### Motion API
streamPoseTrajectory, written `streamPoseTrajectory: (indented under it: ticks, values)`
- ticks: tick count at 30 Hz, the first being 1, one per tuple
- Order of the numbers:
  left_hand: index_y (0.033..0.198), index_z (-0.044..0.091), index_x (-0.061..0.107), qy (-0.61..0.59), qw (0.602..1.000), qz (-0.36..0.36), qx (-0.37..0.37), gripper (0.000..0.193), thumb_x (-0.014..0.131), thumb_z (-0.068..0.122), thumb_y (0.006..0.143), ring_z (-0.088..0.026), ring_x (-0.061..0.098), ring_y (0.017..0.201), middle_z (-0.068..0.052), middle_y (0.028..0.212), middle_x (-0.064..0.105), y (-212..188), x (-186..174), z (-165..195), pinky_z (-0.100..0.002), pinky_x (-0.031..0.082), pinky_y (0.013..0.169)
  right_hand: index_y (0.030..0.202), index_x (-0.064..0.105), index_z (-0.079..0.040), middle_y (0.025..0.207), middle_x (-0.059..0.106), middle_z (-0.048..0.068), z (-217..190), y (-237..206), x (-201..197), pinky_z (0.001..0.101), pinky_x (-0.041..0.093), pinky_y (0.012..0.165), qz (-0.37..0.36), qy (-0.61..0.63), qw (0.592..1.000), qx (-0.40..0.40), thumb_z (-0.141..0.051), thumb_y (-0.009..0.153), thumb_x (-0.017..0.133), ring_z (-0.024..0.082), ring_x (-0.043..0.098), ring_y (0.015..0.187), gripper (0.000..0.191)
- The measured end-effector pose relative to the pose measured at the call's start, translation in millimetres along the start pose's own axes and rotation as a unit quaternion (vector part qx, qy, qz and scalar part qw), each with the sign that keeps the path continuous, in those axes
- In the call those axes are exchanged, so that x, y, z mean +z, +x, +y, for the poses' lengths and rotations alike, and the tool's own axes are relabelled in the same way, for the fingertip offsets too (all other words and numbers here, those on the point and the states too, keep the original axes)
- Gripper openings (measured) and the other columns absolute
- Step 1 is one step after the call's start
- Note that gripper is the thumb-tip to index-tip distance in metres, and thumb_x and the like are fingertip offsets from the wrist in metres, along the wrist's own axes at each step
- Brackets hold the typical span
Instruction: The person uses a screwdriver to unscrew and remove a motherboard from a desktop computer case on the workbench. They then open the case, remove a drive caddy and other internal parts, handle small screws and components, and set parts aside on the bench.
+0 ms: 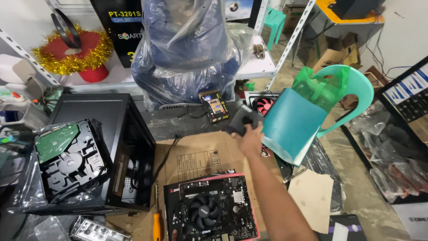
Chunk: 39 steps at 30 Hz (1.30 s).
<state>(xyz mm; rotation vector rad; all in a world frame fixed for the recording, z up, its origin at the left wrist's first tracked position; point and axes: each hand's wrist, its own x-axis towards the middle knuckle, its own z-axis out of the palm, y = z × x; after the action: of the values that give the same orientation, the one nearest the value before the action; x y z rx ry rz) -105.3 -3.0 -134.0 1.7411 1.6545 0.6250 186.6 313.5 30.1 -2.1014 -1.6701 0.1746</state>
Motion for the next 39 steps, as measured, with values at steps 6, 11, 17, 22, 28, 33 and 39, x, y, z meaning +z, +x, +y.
streamPoseTrajectory:
  ticks: [6, 11, 17, 22, 28, 33, 39]
  values:
    - [0.163, 0.025, 0.004, -0.006, 1.000, -0.007, -0.006, 0.130, 0.091, 0.025, 0.067, -0.040, 0.074, 0.096, -0.026, 0.115, 0.069, -1, 3, -6, -0.043, 0.059, 0.079, 0.141, 0.057, -0.018, 0.163, 0.021, 0.021, 31, 20, -17, 0.0507, 0.042, 0.108, -0.015, 0.046, 0.994, 0.096, -0.041, 0.079, 0.082, 0.049, 0.041, 0.135, 0.071]
    - [0.163, 0.024, 0.005, -0.009, 1.000, -0.011, -0.008, 0.130, 0.091, 0.023, 0.066, -0.040, 0.074, 0.098, -0.025, 0.116, 0.070, -5, 7, -4, -0.042, 0.059, 0.080, 0.137, 0.065, -0.012, 0.154, 0.036, 0.030, 153, -5, -54, 0.0570, 0.032, 0.114, 0.186, -0.033, 0.979, 0.073, -0.050, 0.076, 0.088, 0.050, 0.042, 0.138, 0.075]
    - [0.163, 0.023, 0.005, -0.019, 1.000, -0.005, -0.006, 0.130, 0.091, 0.020, 0.066, -0.039, 0.074, 0.099, -0.025, 0.117, 0.070, -5, 1, 5, -0.040, 0.059, 0.082, 0.144, 0.060, -0.020, 0.162, 0.027, 0.026, 294, -106, -104, 0.0592, 0.039, 0.111, 0.009, -0.134, 0.928, 0.347, -0.050, 0.082, 0.079, 0.051, 0.035, 0.141, 0.072]
    - [0.163, 0.022, 0.006, -0.033, 0.999, -0.007, -0.004, 0.130, 0.091, 0.018, 0.065, -0.038, 0.075, 0.100, -0.024, 0.117, 0.071, -12, 2, 15, -0.039, 0.060, 0.083, 0.151, 0.052, -0.021, 0.164, 0.011, 0.029, 303, -137, -71, 0.0627, 0.030, 0.113, 0.002, -0.192, 0.961, 0.199, -0.040, 0.079, 0.082, 0.047, 0.016, 0.153, 0.080]
    - [0.164, 0.021, 0.007, -0.053, 0.999, -0.009, -0.002, 0.130, 0.090, 0.016, 0.065, -0.037, 0.075, 0.102, -0.024, 0.118, 0.072, -20, -5, 27, -0.038, 0.060, 0.084, 0.168, 0.024, -0.017, 0.167, 0.007, 0.032, 286, -129, -70, 0.0669, 0.021, 0.114, 0.101, -0.025, 0.981, 0.165, -0.025, 0.073, 0.078, 0.052, 0.013, 0.150, 0.109]
    - [0.164, 0.018, 0.006, -0.130, 0.990, -0.004, 0.049, 0.130, 0.090, 0.014, 0.065, -0.037, 0.074, 0.107, -0.024, 0.121, 0.072, -21, -10, 36, -0.037, 0.059, 0.087, 0.146, 0.040, -0.003, 0.151, 0.031, 0.027, 241, -188, -35, 0.0684, 0.021, 0.116, 0.013, -0.107, 0.949, 0.298, -0.060, 0.062, 0.093, 0.049, 0.027, 0.145, 0.115]
    - [0.164, 0.014, 0.004, -0.085, 0.993, 0.000, 0.081, 0.124, 0.088, 0.013, 0.072, -0.035, 0.073, 0.115, -0.023, 0.130, 0.070, -18, -11, 37, -0.036, 0.057, 0.094, 0.112, 0.069, -0.017, 0.130, 0.054, 0.016, 268, -191, -51, 0.0526, 0.043, 0.103, 0.032, -0.090, 0.981, 0.168, -0.038, 0.074, 0.082, 0.038, 0.049, 0.125, 0.046]
